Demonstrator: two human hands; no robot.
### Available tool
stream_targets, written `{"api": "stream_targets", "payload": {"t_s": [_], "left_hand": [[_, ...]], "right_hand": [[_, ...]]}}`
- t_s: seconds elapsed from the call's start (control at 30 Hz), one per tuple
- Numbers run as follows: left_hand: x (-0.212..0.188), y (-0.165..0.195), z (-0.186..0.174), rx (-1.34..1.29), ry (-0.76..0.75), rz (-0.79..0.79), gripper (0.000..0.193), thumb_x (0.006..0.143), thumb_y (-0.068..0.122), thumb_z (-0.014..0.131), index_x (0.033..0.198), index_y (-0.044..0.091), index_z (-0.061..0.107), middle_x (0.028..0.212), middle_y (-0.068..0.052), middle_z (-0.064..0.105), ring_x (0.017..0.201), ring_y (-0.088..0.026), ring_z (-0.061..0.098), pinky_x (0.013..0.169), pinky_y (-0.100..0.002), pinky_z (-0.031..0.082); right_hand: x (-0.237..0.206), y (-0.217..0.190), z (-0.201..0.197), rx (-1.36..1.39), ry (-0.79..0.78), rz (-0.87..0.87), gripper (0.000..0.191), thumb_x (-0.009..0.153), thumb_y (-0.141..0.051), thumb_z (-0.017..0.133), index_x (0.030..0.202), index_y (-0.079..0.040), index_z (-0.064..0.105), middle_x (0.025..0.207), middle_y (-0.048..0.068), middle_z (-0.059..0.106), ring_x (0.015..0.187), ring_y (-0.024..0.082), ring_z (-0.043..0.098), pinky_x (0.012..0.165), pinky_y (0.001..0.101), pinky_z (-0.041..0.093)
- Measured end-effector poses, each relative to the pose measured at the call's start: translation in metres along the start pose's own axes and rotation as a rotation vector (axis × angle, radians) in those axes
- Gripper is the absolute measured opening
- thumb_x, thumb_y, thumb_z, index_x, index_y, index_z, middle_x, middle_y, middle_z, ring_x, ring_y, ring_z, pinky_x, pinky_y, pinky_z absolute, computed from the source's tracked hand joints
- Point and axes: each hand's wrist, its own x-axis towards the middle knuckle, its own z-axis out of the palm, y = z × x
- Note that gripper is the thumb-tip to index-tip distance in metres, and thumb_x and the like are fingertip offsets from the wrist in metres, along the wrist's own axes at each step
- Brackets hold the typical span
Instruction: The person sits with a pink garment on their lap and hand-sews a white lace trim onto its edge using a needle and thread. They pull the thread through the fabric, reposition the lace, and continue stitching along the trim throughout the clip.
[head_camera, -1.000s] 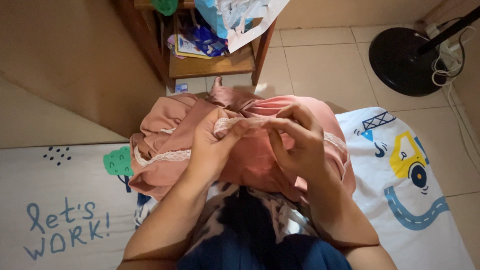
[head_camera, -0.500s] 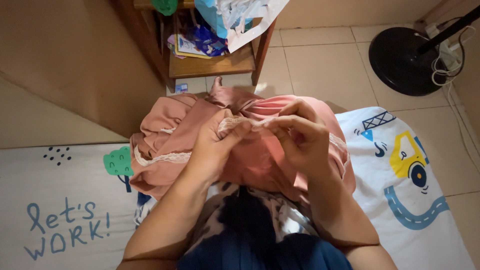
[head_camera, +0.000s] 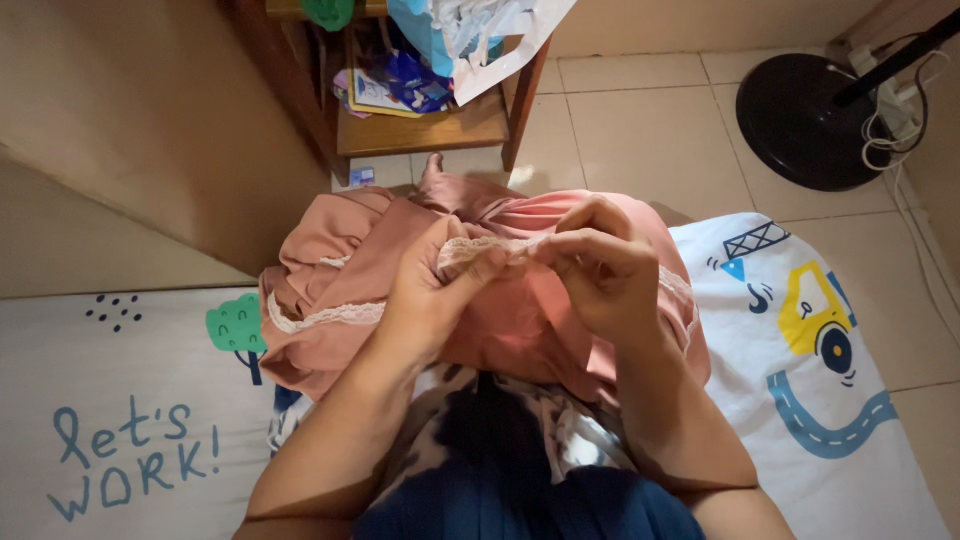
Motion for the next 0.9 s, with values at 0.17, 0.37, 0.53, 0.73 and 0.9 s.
{"api": "stream_targets", "payload": {"t_s": [0.17,0.37,0.53,0.73,0.9], "left_hand": [[0.001,0.004,0.003,0.136,0.005,0.054,0.017,0.118,0.014,0.077,0.126,0.000,0.071,0.122,-0.006,0.084,0.113,-0.010,0.078,0.105,-0.028,0.064],[0.000,0.003,0.005,0.240,0.054,0.082,0.018,0.119,0.016,0.079,0.126,0.001,0.073,0.116,0.000,0.079,0.107,-0.004,0.070,0.097,-0.023,0.059],[-0.002,0.005,0.005,0.257,0.077,0.076,0.019,0.118,0.018,0.080,0.125,0.002,0.073,0.112,0.003,0.077,0.102,-0.002,0.065,0.092,-0.021,0.055],[-0.001,0.003,0.003,0.183,0.056,0.040,0.017,0.117,0.018,0.082,0.121,0.004,0.073,0.112,0.001,0.079,0.102,-0.003,0.067,0.092,-0.022,0.056],[0.000,0.000,0.002,-0.015,0.023,-0.029,0.017,0.112,0.014,0.082,0.112,0.006,0.068,0.114,-0.005,0.084,0.106,-0.012,0.080,0.099,-0.031,0.067]], "right_hand": [[0.004,-0.005,0.000,-0.208,0.046,-0.085,0.031,0.095,0.022,0.079,0.115,-0.002,0.085,0.107,0.007,0.069,0.095,0.015,0.068,0.081,0.0293,0.056],[0.006,-0.011,0.002,-0.388,0.076,-0.130,0.030,0.092,0.019,0.084,0.111,-0.004,0.089,0.102,0.007,0.069,0.086,0.016,0.063,0.073,0.0316,0.048],[0.003,-0.010,0.003,-0.261,0.077,-0.104,0.028,0.097,0.017,0.087,0.116,-0.004,0.088,0.106,0.007,0.068,0.093,0.015,0.069,0.079,0.0296,0.053],[-0.001,-0.001,-0.002,-0.088,0.066,-0.031,0.023,0.097,0.018,0.085,0.112,0.001,0.086,0.107,0.006,0.071,0.094,0.014,0.068,0.077,0.0279,0.051],[-0.005,0.005,-0.002,0.019,0.023,0.000,0.019,0.101,0.018,0.086,0.114,0.003,0.085,0.111,0.006,0.070,0.096,0.013,0.070,0.083,0.0262,0.057]]}}
